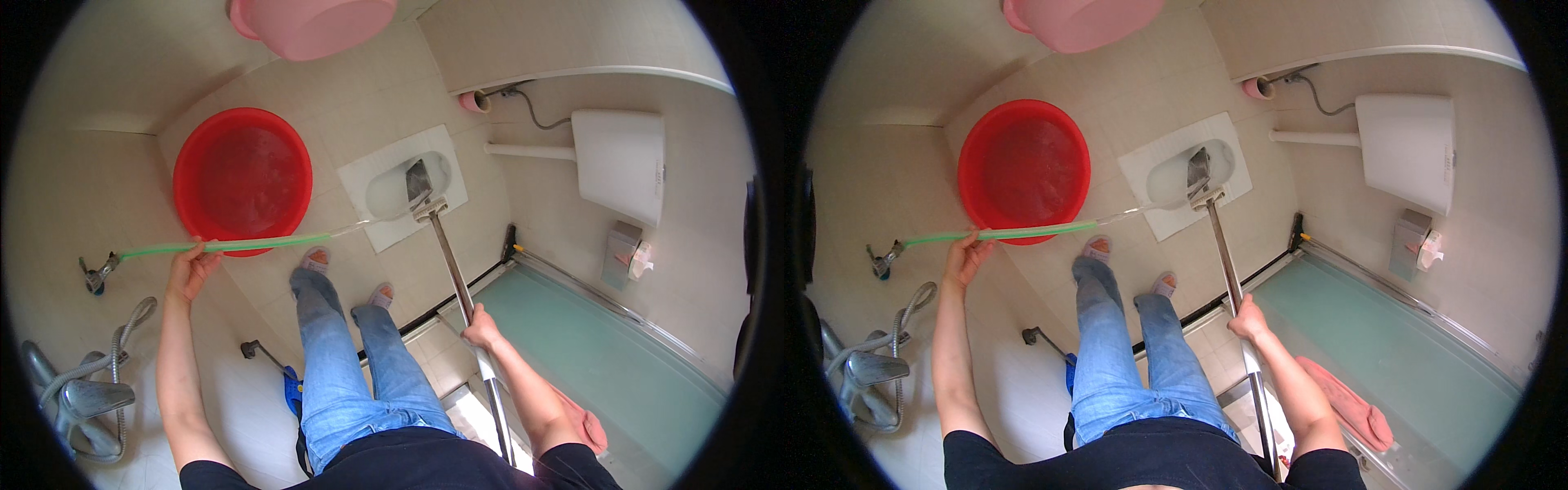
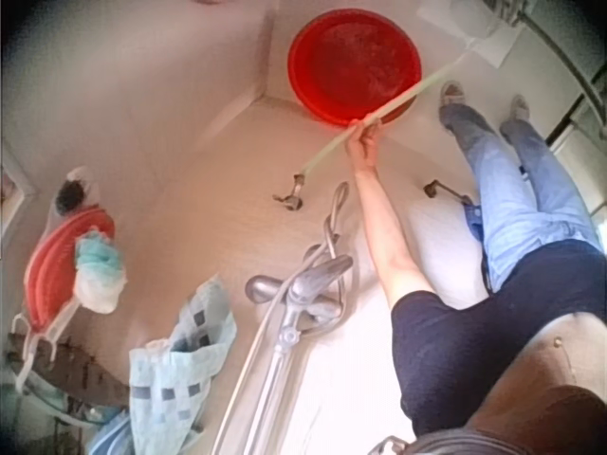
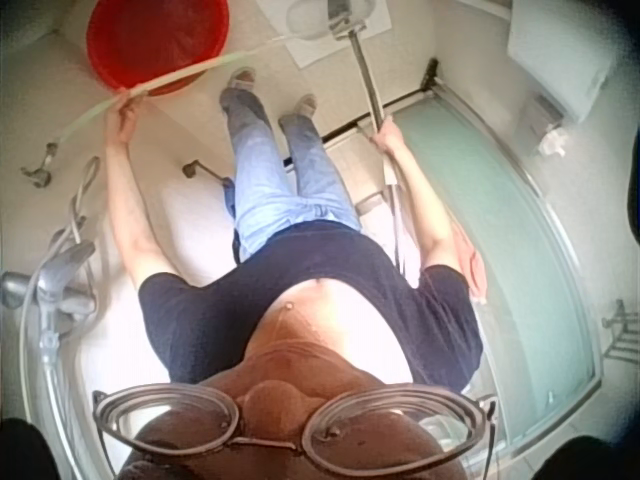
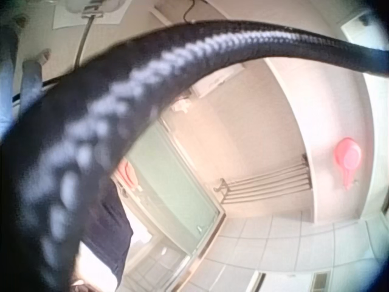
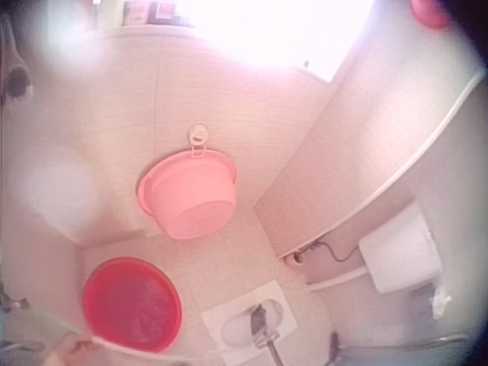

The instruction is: The person mops the tiled floor in a living area and dining area using a flat mop. They move around furniture, rinse the mop in a bathroom, and continue mopping different sections of the floor.

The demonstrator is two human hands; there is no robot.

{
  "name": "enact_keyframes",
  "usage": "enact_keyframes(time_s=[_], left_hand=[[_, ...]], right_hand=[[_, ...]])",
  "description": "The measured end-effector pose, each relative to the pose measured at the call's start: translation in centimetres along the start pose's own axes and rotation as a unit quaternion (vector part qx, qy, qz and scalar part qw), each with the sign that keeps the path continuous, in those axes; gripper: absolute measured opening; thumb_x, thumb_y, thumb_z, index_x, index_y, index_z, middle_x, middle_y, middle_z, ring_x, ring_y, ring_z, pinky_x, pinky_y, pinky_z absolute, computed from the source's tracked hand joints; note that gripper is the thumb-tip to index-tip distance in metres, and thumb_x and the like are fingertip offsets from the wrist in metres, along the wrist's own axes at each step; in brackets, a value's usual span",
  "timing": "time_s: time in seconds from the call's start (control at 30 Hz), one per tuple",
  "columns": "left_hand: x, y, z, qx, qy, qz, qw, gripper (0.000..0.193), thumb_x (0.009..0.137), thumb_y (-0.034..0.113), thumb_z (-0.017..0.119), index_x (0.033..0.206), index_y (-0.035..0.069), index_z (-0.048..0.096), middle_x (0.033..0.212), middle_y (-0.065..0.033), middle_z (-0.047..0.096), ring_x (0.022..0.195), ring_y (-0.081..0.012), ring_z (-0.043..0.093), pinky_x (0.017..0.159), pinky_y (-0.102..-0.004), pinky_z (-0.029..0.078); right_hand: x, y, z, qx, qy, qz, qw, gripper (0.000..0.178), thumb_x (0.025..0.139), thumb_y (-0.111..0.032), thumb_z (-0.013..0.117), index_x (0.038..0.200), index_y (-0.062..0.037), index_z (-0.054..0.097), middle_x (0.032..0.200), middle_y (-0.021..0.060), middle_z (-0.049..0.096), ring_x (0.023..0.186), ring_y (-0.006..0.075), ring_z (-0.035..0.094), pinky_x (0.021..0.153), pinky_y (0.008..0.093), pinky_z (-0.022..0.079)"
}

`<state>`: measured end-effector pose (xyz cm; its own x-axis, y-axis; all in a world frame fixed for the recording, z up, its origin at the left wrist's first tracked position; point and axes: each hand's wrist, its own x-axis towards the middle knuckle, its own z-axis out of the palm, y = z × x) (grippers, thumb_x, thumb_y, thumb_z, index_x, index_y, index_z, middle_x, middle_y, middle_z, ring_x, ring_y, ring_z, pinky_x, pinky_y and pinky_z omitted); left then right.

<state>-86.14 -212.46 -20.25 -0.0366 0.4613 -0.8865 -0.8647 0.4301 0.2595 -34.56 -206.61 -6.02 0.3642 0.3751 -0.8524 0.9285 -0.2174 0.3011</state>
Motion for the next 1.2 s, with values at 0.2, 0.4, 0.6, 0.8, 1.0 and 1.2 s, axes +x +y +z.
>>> enact_keyframes(time_s=[0.2,0.4,0.6,0.8,1.0,1.2], left_hand=[[0.0,0.1,-0.1,-0.001,-0.024,0.003,1.0,0.012,0.075,0.004,0.047,0.088,0.005,0.046,0.089,-0.0163,0.053,0.078,-0.0273,0.055,0.065,-0.0333,0.05],[-0.1,0.2,-0.5,0.019,-0.029,-0.006,0.999,0.012,0.076,0.004,0.047,0.087,0.005,0.047,0.087,-0.0168,0.054,0.077,-0.0273,0.056,0.064,-0.0338,0.05],[-0.5,0.2,-0.2,0.023,-0.015,-0.01,1.0,0.011,0.076,0.003,0.046,0.087,0.005,0.047,0.085,-0.0167,0.055,0.076,-0.0273,0.056,0.064,-0.0336,0.05],[-0.4,0.2,-0.5,0.021,-0.024,-0.011,0.999,0.011,0.076,0.004,0.046,0.087,0.005,0.047,0.085,-0.0168,0.055,0.077,-0.0273,0.056,0.065,-0.0335,0.05],[-0.8,0.3,0.0,0.017,-0.026,-0.008,0.999,0.011,0.076,0.004,0.047,0.087,0.005,0.047,0.087,-0.0175,0.054,0.077,-0.0269,0.056,0.065,-0.0331,0.049],[-0.2,0.1,-0.8,0.023,-0.036,-0.006,0.999,0.013,0.075,0.003,0.048,0.088,0.004,0.046,0.089,-0.0178,0.053,0.081,-0.0277,0.054,0.071,-0.0356,0.047]], right_hand=[[0.7,2.2,2.1,0.071,-0.001,0.01,0.997,0.045,0.054,-0.007,0.063,0.088,0.0018,0.034,0.072,0.0184,0.052,0.064,0.0272,0.054,0.05,0.034,0.046],[0.0,1.2,1.6,0.087,-0.028,0.039,0.995,0.045,0.053,-0.008,0.06,0.089,0.0045,0.036,0.08,0.0238,0.052,0.078,0.034,0.053,0.069,0.0362,0.043],[-0.7,0.0,1.0,-0.023,0.009,0.027,0.999,0.042,0.056,-0.006,0.055,0.091,0.0044,0.034,0.081,0.024,0.053,0.08,0.0345,0.052,0.07,0.0372,0.042],[-0.7,-0.1,1.2,-0.043,0.016,0.026,0.999,0.042,0.056,-0.005,0.054,0.091,0.0041,0.034,0.08,0.0235,0.053,0.079,0.034,0.053,0.07,0.0375,0.042],[-0.7,-0.2,1.3,-0.041,0.013,0.03,0.999,0.041,0.056,-0.005,0.053,0.091,0.004,0.034,0.08,0.0235,0.053,0.079,0.0337,0.053,0.07,0.0374,0.042],[-0.5,-0.1,1.4,-0.048,0.021,0.028,0.998,0.043,0.055,-0.007,0.055,0.092,0.0043,0.034,0.081,0.0238,0.053,0.08,0.0338,0.053,0.07,0.0373,0.042]])
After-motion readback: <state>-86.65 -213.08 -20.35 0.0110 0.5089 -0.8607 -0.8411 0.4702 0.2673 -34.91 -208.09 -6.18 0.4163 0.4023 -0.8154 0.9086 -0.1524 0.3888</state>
